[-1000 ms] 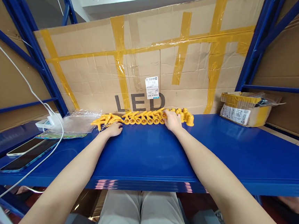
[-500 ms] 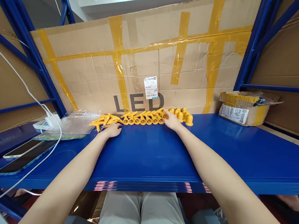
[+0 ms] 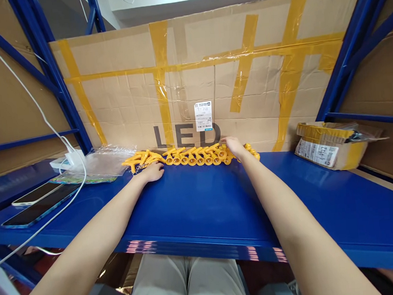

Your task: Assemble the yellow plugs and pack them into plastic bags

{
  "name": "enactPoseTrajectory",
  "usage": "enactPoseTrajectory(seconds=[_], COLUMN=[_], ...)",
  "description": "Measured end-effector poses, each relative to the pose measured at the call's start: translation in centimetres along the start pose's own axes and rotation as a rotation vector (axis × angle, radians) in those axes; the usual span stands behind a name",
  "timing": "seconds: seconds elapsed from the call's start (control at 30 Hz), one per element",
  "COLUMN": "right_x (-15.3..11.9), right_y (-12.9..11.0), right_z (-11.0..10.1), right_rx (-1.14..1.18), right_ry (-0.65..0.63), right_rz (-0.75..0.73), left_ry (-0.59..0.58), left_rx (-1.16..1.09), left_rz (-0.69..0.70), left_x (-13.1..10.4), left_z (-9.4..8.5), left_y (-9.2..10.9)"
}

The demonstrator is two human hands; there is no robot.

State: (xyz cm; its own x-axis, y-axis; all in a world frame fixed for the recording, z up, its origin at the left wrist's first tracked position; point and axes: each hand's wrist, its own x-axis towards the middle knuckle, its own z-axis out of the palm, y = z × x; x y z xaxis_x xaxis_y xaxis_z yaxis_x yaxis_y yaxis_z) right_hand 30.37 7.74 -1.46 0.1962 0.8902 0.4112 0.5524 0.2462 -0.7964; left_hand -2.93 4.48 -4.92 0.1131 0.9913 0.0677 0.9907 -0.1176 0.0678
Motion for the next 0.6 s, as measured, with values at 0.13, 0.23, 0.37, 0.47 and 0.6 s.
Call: enactPoseTrajectory(seconds=[0.13,0.23,0.37,0.47,0.6], right_x=[1.2,1.8,2.3,2.2,1.6], right_y=[0.5,1.2,1.9,1.9,1.4], right_z=[0.7,1.1,1.2,1.1,0.7], right_rx=[-0.086,-0.148,-0.163,-0.179,-0.189], right_ry=[-0.083,-0.108,-0.103,-0.105,-0.123], right_rz=[0.108,0.127,0.13,0.114,0.1], left_ry=[-0.007,-0.011,0.0,-0.007,-0.019], left_rx=[0.0,-0.004,-0.005,-0.003,-0.002], left_rz=[-0.008,-0.009,0.0,0.006,0.0], left_x=[-0.1,0.0,0.1,0.0,-0.2], left_z=[0.0,0.1,0.1,0.0,-0.2], left_y=[0.1,0.1,0.1,0.1,0.3])
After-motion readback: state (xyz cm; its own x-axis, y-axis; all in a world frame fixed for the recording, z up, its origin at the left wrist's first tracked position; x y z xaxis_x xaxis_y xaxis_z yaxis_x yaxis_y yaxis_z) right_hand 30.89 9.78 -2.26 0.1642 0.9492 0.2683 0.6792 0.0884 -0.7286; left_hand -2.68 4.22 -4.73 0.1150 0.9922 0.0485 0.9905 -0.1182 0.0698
